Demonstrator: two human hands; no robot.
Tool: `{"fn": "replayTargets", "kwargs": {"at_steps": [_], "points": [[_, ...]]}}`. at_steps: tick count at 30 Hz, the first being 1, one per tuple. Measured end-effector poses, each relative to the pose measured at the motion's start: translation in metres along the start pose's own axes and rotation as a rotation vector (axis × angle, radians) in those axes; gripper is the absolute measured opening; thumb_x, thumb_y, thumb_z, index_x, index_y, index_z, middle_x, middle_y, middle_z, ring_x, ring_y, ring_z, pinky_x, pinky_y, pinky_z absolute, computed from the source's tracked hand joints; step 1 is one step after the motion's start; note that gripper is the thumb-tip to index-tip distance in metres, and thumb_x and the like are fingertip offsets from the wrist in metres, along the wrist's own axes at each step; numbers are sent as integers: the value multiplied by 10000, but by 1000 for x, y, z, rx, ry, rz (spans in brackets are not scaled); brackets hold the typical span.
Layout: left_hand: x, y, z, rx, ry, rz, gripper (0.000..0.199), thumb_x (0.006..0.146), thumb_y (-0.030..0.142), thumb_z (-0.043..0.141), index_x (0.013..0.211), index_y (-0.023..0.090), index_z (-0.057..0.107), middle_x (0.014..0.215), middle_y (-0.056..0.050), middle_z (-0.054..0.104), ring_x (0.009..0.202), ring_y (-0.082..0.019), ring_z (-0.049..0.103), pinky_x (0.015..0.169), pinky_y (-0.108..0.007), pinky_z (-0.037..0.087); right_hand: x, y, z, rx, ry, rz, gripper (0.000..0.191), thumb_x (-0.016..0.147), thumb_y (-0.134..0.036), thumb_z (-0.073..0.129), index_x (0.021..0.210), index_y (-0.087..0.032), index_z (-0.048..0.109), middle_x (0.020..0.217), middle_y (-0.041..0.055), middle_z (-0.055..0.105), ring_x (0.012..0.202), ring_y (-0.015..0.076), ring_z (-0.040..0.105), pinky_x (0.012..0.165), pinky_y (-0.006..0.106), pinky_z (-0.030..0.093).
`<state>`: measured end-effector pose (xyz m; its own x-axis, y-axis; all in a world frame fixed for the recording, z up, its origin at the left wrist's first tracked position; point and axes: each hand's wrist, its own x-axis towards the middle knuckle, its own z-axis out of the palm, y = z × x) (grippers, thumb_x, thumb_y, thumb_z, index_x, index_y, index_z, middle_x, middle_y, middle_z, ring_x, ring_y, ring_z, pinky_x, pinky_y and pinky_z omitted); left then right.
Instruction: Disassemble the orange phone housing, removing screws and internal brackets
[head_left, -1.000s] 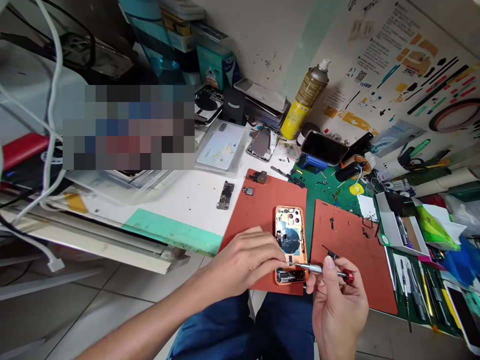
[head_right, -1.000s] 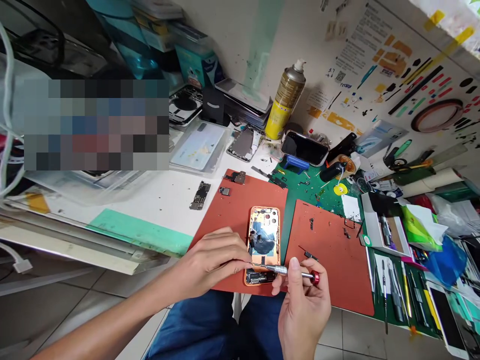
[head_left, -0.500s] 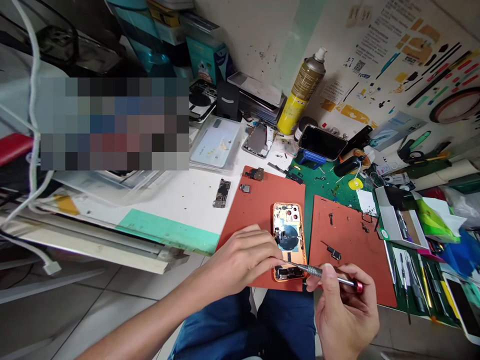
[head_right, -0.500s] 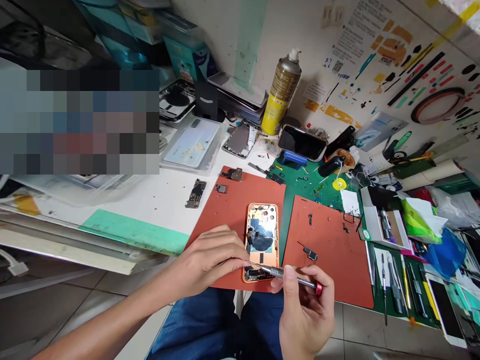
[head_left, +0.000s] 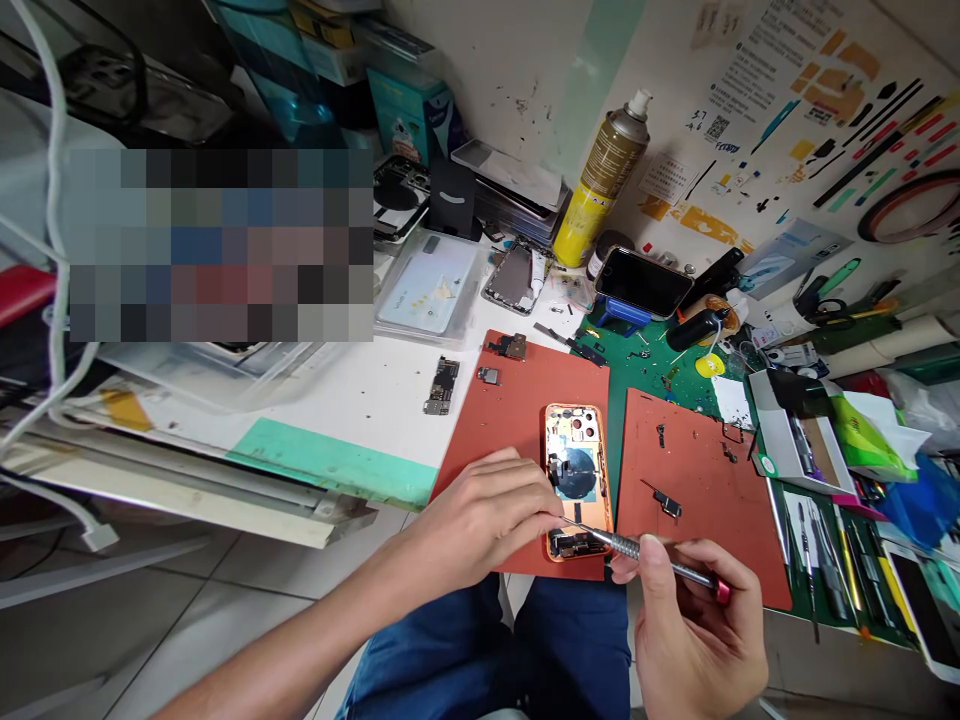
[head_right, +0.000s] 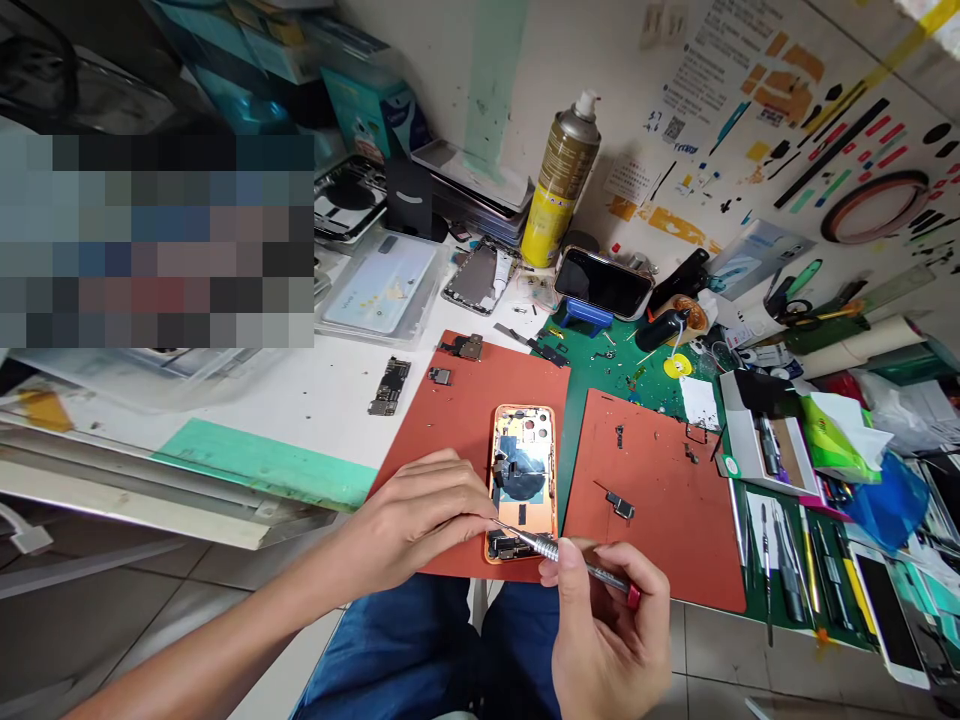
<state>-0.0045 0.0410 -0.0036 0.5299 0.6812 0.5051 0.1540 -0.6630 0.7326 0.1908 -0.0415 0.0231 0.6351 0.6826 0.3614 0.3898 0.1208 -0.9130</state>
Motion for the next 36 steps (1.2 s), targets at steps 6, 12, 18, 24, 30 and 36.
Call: {"fn": "replayTargets", "kwargs": {"at_steps": [6, 12, 18, 24, 30, 36], "points": [[1, 1, 0, 6, 8, -4, 47, 1072, 175, 660, 1048, 169, 699, 940, -2, 713, 841, -137, 644, 810, -323, 461, -2, -7, 5, -27, 46, -68, 352, 786, -339, 982, 921, -212, 682, 661, -28, 771, 481, 179, 742, 455, 221, 586], [1, 1, 0, 8, 12, 1, 56, 1075, 187, 655, 1052, 170, 703, 928, -6, 710, 836, -143, 648, 800, -321, 471, -1, -6, 4, -11, 41, -51, 358, 764, -320, 993, 912, -208, 687, 664, -35, 774, 489, 163, 750, 468, 185, 582], [1, 2, 1, 1, 15, -15, 53, 1070, 196, 667, 1065, 175, 715, 944, -9, 727, 837, -146, 657, 813, -331, 475, 2, -5, 4, -11, 14, -27, 404, 746, -364, 1007, 930, -206, 685, 655, -42, 777, 478, 155, 747, 518, 170, 615], [-2, 0, 1, 5, 16, -37, 114, 1030, 263, 741, 1113, 189, 716, 960, -5, 734, 843, -149, 655, 819, -329, 475, 4, -2, 1, -11, -20, -81, 319, 811, -265, 959, 963, -191, 688, 674, -39, 777, 471, 151, 739, 492, 179, 617], [0, 2, -5, 59, -67, 31, 180, 1043, 297, 721, 1183, 185, 707, 1022, -36, 742, 907, -183, 637, 852, -345, 487, 42, 7, -41, -187, -50, -392, 377, 767, -103, 954, 1060, -168, 726, 801, -18, 800, 546, 145, 754, 505, 214, 636], [3, 3, -4, 183, -184, 143, 279, 1068, 322, 679, 1320, 203, 688, 1186, -47, 806, 1112, -249, 627, 941, -383, 476, 70, -7, -70, -482, -480, -682, 323, 860, -131, 897, 1120, -186, 715, 872, 5, 837, 558, 122, 762, 501, 172, 612]]}}
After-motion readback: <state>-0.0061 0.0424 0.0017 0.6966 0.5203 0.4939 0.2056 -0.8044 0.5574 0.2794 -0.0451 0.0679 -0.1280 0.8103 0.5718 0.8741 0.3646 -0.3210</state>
